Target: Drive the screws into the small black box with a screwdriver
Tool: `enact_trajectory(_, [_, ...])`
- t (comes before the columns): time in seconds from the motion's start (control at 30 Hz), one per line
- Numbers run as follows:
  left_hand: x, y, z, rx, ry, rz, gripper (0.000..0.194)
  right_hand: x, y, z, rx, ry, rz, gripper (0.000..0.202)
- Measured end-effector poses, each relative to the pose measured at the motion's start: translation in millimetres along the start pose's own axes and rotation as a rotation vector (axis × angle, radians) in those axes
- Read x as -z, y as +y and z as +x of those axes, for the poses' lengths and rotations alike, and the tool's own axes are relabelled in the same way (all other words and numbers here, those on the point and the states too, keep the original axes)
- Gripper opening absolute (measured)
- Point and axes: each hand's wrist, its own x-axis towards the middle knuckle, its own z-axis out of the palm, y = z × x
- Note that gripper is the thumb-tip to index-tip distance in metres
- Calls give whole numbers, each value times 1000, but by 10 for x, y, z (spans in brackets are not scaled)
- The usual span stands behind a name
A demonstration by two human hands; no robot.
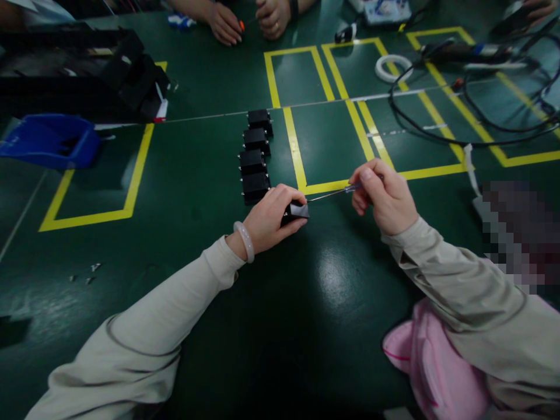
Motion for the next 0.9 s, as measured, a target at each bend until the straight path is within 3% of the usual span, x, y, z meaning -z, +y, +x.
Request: enact_trajectory(0.9, [-9, -17, -4, -8, 1, 3, 24, -11, -19, 5, 21, 12, 8, 33])
